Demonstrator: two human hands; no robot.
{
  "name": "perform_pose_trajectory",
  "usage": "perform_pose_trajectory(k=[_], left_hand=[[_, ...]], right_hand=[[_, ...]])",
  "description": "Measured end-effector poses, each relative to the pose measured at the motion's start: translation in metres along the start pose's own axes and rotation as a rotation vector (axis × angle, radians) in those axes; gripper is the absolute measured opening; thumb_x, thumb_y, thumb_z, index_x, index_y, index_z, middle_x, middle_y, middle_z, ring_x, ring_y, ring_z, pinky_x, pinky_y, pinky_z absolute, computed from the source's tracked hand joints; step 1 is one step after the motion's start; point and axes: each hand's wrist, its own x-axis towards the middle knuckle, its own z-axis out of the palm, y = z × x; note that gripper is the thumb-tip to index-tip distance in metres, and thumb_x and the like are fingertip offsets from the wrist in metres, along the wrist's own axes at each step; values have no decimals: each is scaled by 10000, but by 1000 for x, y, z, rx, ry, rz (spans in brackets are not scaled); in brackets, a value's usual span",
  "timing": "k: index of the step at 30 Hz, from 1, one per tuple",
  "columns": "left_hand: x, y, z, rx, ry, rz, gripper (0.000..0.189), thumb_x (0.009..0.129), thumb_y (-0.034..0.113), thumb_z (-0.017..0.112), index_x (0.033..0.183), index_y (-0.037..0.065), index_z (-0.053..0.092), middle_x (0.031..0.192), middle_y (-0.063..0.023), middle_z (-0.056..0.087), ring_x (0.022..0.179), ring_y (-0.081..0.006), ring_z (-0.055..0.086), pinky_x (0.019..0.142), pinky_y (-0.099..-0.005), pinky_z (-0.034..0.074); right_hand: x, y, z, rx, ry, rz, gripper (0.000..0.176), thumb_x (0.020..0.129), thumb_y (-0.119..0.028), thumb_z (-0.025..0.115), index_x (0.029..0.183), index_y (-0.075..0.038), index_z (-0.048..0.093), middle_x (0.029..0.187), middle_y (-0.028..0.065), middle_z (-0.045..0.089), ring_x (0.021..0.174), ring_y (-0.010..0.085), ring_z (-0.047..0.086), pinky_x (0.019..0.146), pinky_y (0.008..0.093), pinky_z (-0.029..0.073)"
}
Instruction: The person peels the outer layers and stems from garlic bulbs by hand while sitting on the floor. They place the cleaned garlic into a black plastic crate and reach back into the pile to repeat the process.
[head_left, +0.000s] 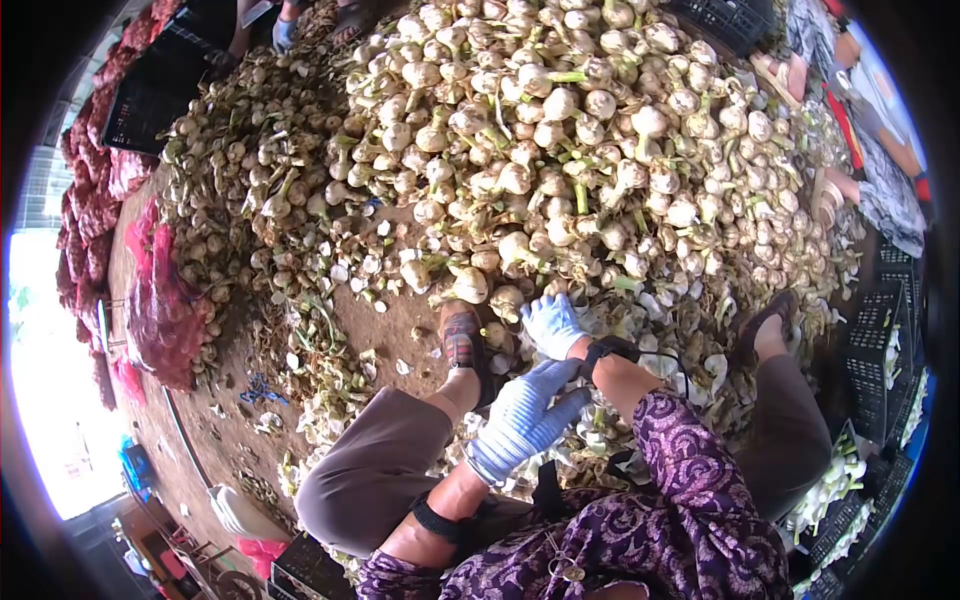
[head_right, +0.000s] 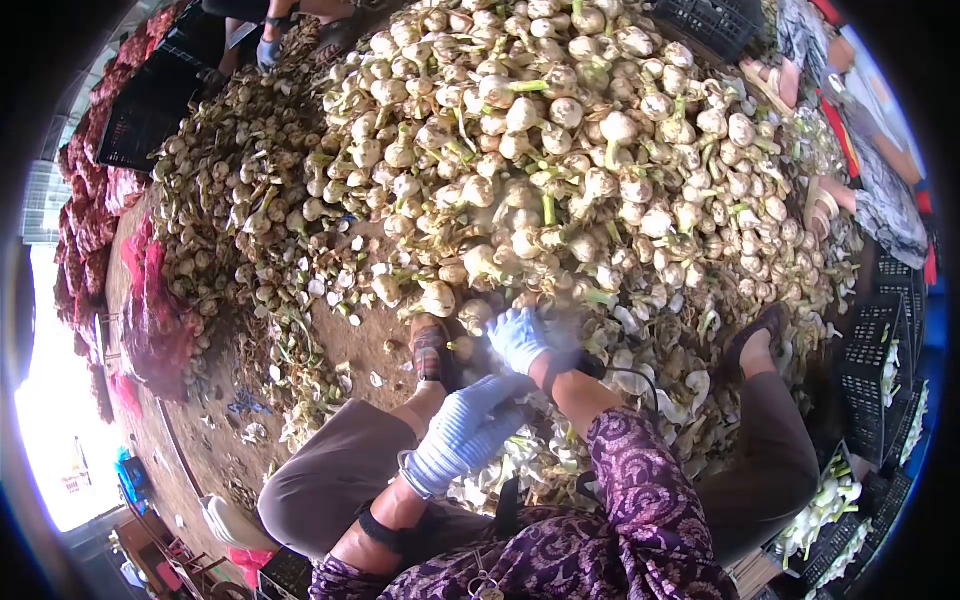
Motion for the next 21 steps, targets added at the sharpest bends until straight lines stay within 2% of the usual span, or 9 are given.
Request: perform_pose_trajectory(k=[3,4,5,7,9,11,12,14,21], left_hand=[[2,-6,-1,35,80,1,294,806,68,603,1092,9,568,857,-73,616,768,-122,578,704,-255,464],[2,-8,-1,-3,131,-4,275,794,50,604,1065,11,578,817,-55,603,751,-108,566,697,-245,460],[4,-13,-4,63,151,-23,318,770,107,626,1062,-3,564,899,-144,595,771,-251,608,675,-308,480],[8,-29,-4,194,264,-21,329,750,111,636,1063,31,575,934,-125,594,786,-253,607,676,-314,487],[12,-32,-7,425,281,39,394,730,158,661,1100,62,563,1031,-115,580,806,-268,612,684,-325,502],[15,-46,0,480,338,93,519,707,184,697,1161,20,508,1075,-147,570,873,-280,606,739,-315,497],[15,-42,1,484,344,99,519,707,184,697,1161,20,508,1075,-147,570,873,-280,606,739,-315,497],[15,-31,1,-300,199,-78,647,672,212,740,1201,-25,453,1100,-180,554,949,-275,585,803,-307,477],[13,-7,11,58,217,147,689,628,215,775,1178,-28,438,1058,-175,547,953,-271,576,799,-320,471]], right_hand=[[-23,13,4,477,-51,239,419,694,-221,645,1076,-97,524,873,69,618,870,253,601,713,400,453],[-33,15,12,904,-28,412,392,728,-169,619,1093,-62,527,902,107,627,874,246,608,736,364,470],[-46,17,1,1329,3,581,365,762,-116,594,1111,-27,529,930,145,637,878,238,614,759,329,487],[-73,22,-11,2316,54,730,349,760,-78,606,1084,31,533,892,107,639,728,201,615,675,324,512],[-101,20,-28,2458,10,302,386,779,-167,622,1101,24,529,869,97,632,714,168,612,635,287,519],[-119,1,-98,2497,186,206,519,772,-325,647,1135,21,514,849,88,625,679,143,617,549,242,523],[-129,1,-114,2398,120,206,623,747,-468,650,1116,19,529,819,70,620,656,126,614,509,214,512],[-139,5,-125,2228,97,257,614,751,-486,642,1088,19,543,818,66,620,646,126,613,519,215,513],[-152,19,-155,1667,479,411,337,788,-303,675,973,-29,613,824,35,635,706,85,570,634,215,441]])
